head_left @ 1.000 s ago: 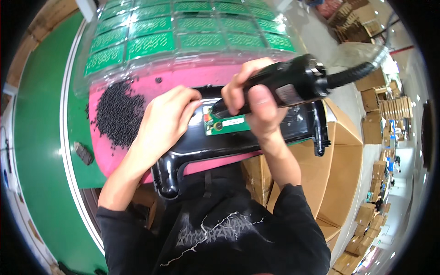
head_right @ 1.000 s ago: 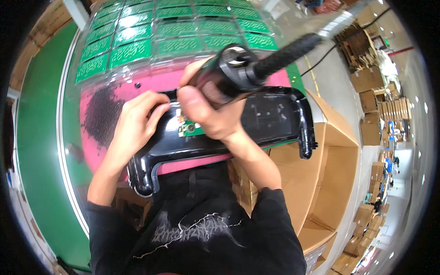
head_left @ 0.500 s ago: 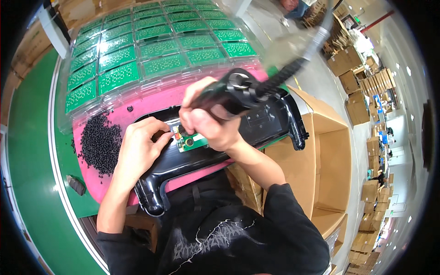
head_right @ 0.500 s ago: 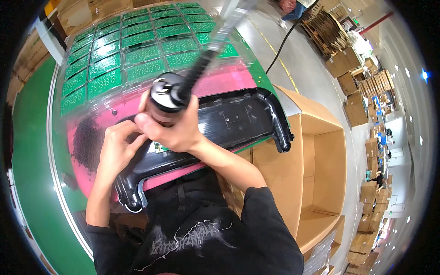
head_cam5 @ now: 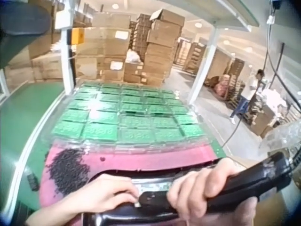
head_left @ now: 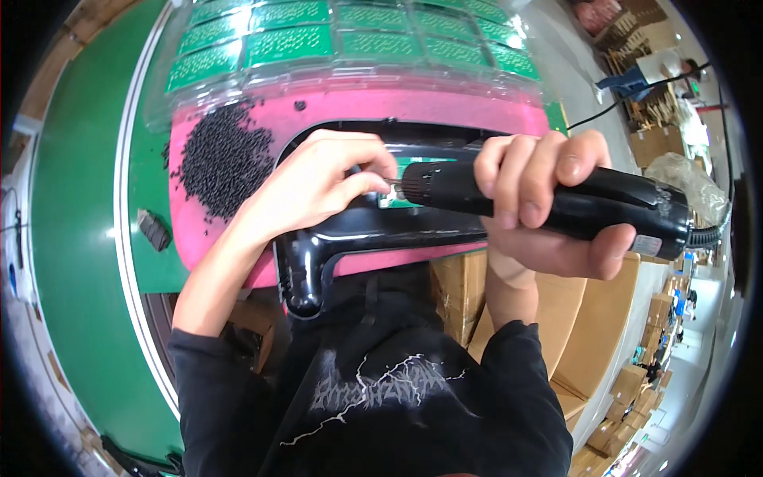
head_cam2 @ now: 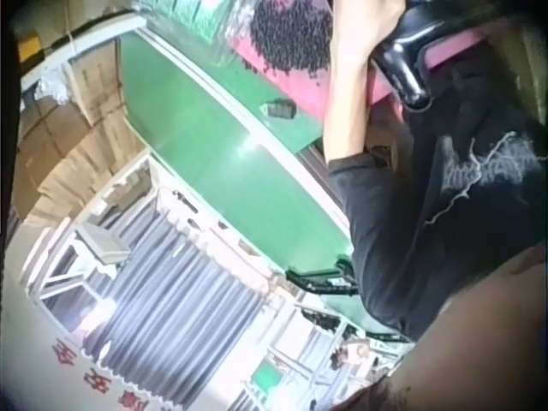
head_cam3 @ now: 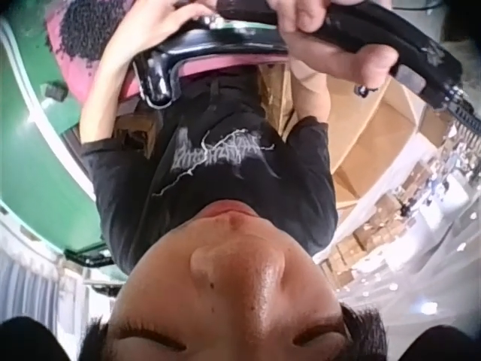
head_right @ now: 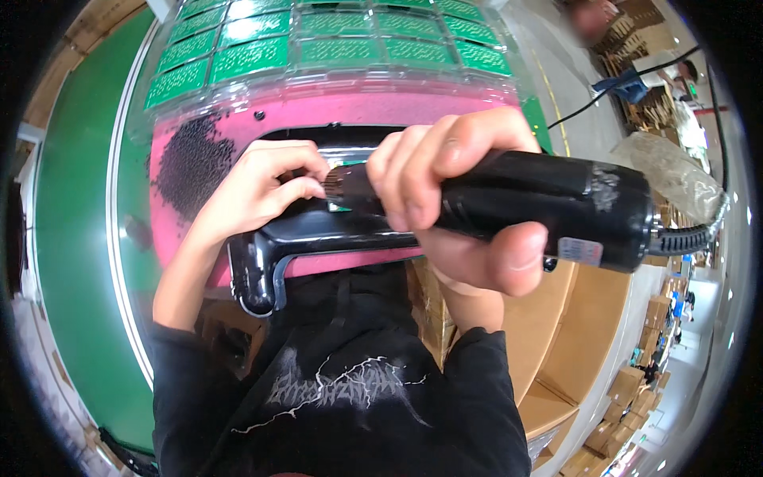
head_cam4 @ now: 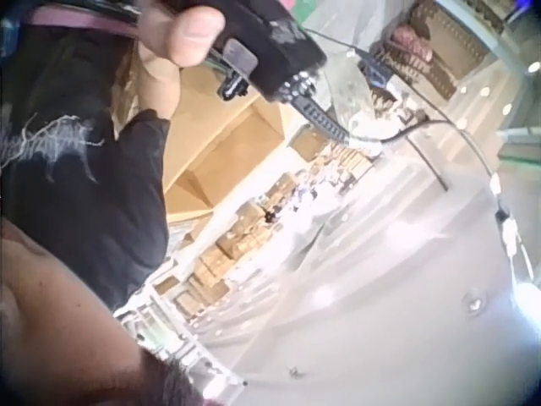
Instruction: Use an electric screwdriver to fasten a circuit board onto a plastic housing.
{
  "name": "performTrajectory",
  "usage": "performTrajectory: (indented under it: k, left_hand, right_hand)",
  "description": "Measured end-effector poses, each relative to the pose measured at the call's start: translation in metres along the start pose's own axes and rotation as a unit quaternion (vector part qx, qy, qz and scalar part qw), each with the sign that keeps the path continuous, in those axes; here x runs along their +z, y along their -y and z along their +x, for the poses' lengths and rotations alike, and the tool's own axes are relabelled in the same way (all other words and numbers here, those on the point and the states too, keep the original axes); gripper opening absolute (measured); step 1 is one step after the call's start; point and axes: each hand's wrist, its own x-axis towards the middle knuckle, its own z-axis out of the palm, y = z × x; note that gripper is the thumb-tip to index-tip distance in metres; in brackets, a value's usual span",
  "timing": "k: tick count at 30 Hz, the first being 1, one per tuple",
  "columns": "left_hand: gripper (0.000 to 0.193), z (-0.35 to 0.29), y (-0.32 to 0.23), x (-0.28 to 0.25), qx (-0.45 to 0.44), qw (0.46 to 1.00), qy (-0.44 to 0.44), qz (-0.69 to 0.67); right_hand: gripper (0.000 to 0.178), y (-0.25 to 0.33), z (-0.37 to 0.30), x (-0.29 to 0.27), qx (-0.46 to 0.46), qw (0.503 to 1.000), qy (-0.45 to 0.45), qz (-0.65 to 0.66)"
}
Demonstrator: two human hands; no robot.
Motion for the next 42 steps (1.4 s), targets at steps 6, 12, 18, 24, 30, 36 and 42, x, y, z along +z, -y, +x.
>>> performTrajectory:
  k: [6, 12, 18, 24, 30, 36, 42]
  left_hand:
    - [0.010, -0.004, 0.010, 0.004, 0.058, 0.996, 0.010, 0.065]
    - [0.015, -0.004, 0.012, 0.007, 0.074, 0.984, 0.006, 0.165]
    - [0.016, -0.005, 0.017, 0.008, 0.070, 0.992, 0.014, 0.101]
    - [0.012, -0.003, 0.014, 0.004, 0.090, 0.994, 0.021, 0.058]
    - [0.011, -0.005, 0.012, 0.000, -0.012, 0.993, 0.091, -0.073]
    - [0.008, -0.003, 0.016, 0.004, 0.123, 0.978, -0.105, 0.131]
    - [0.018, -0.004, 0.003, 0.006, 0.032, 0.979, -0.089, 0.180]
  right_hand:
    - [0.056, 0.003, -0.008, 0.005, 0.071, 0.996, -0.026, -0.035]
    - [0.059, -0.004, -0.016, 0.004, 0.061, 0.997, -0.032, -0.046]
    - [0.056, 0.006, -0.009, 0.012, 0.033, 0.997, -0.056, -0.046]
    - [0.055, 0.012, -0.009, 0.012, 0.026, 0.998, -0.051, -0.032]
    - [0.055, 0.009, -0.013, 0.008, 0.034, 0.999, -0.036, 0.002]
    - [0.061, -0.003, -0.019, 0.001, 0.076, 0.996, -0.010, -0.047]
    - [0.059, -0.015, -0.025, 0.002, 0.113, 0.989, -0.052, -0.084]
